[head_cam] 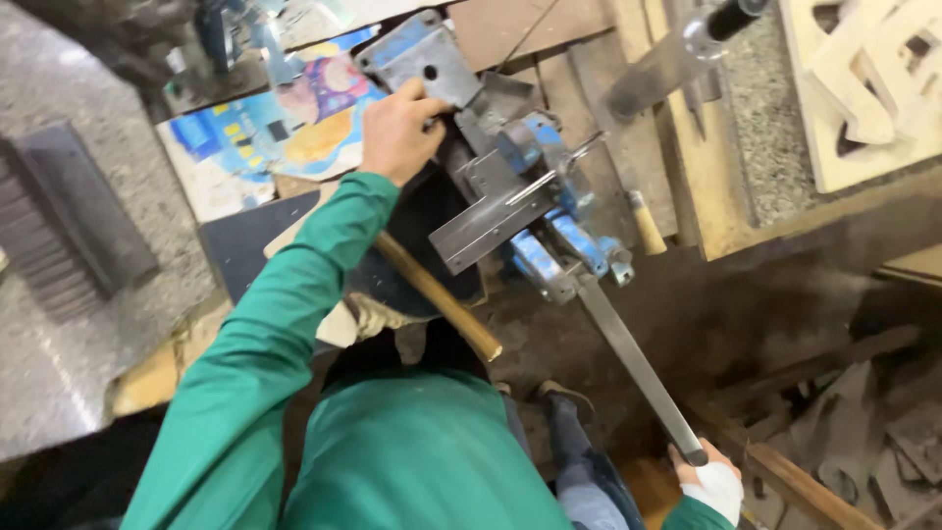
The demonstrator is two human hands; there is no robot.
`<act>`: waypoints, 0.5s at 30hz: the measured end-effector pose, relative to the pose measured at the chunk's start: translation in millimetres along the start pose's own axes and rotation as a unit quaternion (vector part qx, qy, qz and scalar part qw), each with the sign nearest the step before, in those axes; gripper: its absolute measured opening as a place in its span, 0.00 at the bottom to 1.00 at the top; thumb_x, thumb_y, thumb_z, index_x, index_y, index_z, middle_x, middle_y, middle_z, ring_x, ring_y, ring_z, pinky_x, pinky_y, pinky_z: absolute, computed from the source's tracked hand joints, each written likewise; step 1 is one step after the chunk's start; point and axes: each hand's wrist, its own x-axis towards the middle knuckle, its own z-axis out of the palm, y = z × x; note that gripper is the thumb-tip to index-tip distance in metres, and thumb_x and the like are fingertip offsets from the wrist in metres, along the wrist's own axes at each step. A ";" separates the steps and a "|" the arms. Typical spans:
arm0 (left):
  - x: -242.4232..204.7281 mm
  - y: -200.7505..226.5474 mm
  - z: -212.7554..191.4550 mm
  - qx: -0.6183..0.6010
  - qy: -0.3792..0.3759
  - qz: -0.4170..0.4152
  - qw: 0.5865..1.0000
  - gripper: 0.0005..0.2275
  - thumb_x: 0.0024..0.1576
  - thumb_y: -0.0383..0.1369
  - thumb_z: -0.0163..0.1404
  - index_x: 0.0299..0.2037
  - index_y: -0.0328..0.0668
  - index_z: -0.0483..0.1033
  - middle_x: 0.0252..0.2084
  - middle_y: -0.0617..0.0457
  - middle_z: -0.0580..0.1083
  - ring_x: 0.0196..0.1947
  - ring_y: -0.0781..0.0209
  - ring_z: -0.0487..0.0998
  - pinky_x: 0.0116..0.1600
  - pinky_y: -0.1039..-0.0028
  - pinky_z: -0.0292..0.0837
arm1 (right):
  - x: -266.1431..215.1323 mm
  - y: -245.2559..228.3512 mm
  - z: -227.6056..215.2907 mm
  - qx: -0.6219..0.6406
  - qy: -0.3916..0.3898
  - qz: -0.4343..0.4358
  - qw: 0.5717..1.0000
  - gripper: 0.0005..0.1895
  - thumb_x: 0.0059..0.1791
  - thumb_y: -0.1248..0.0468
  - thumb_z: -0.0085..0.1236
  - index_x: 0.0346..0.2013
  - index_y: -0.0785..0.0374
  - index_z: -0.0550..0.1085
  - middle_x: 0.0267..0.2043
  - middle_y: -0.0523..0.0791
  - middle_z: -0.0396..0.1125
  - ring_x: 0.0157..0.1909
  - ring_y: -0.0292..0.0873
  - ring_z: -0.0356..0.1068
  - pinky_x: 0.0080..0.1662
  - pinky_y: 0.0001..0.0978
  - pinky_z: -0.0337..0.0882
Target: The person repeatedly aligns a dark metal bracket with a light wooden piece, checks the fit, and places the assembly into a blue vise. The person removes the assembly, inspects the joint, and repeats the alignment and clamping process multiple times.
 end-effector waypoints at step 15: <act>-5.5 63.5 -96.2 -0.335 0.025 -0.124 0.934 0.10 0.54 0.27 0.56 0.46 0.40 0.83 0.36 0.53 0.73 0.34 0.65 0.75 0.40 0.75 0.71 | -36.4 -124.1 -32.6 0.287 0.062 -0.173 0.940 0.26 0.45 0.59 0.66 0.55 0.65 0.76 0.48 0.54 0.75 0.50 0.47 0.75 0.52 0.35 0.73</act>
